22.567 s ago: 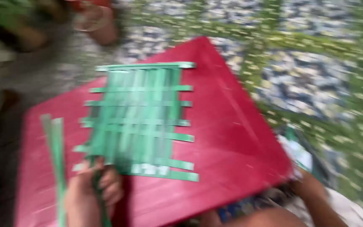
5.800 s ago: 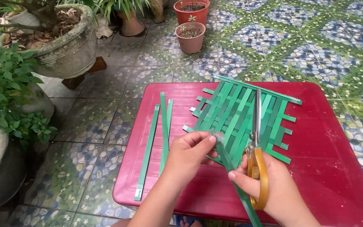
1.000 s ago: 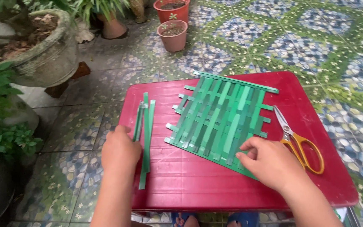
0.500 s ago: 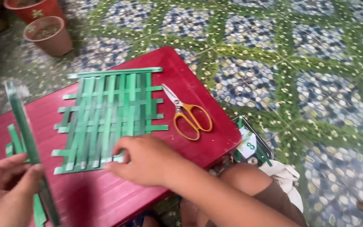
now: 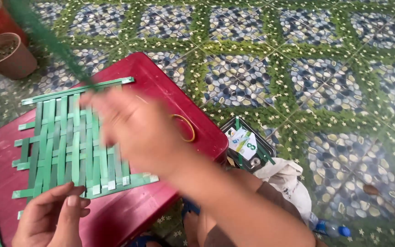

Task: The person is weaving green plastic strips together on a red stool, then uses scissors to cut some of the strips before gathering them all together.

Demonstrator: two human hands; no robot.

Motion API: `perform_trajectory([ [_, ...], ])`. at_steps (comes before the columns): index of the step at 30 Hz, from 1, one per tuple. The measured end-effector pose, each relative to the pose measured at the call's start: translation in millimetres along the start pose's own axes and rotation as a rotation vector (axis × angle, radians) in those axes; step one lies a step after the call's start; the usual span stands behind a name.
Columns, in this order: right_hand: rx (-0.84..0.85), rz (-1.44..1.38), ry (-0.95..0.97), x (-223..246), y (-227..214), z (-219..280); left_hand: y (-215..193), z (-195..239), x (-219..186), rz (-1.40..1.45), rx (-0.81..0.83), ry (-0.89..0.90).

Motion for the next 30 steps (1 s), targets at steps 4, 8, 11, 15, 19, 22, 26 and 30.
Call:
perform_trajectory([
  [4, -0.360, 0.111, -0.337, 20, -85, 10, -3, -2, 9, 0.020, 0.008, 0.050],
  [8, -0.537, 0.193, -0.098, -7, -160, 25, -8, -4, 10, 0.033, 0.006, 0.024],
  [11, -0.704, 0.697, 0.127, -49, -223, 31, -12, -6, 10, 0.025, 0.013, 0.028],
  [15, -0.998, 1.195, 0.437, -99, -298, 45, -13, -10, 3, -0.016, 0.017, 0.040],
  [19, -0.862, 1.431, 0.788, -166, -313, 40, -11, -10, 4, 0.025, 0.008, 0.054],
  [22, -0.423, 1.295, 1.308, -261, -301, 61, -14, -11, 2, 0.019, -0.012, 0.010],
  [26, 0.215, 1.472, 1.218, -487, -331, 80, -24, -16, 10, 0.016, -0.042, 0.012],
  [30, 0.216, 1.267, 1.370, -505, -303, 78, -39, -25, 17, 0.020, -0.056, 0.093],
])
Point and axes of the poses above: each hand's wrist, its own z-axis away from the middle knuckle, its own y-axis out of the palm, x = y × z, the point moved 3 cm from there along -z, towards the middle knuckle, and after that the axes turned 13 degrees about y, right-handed, at the moved point
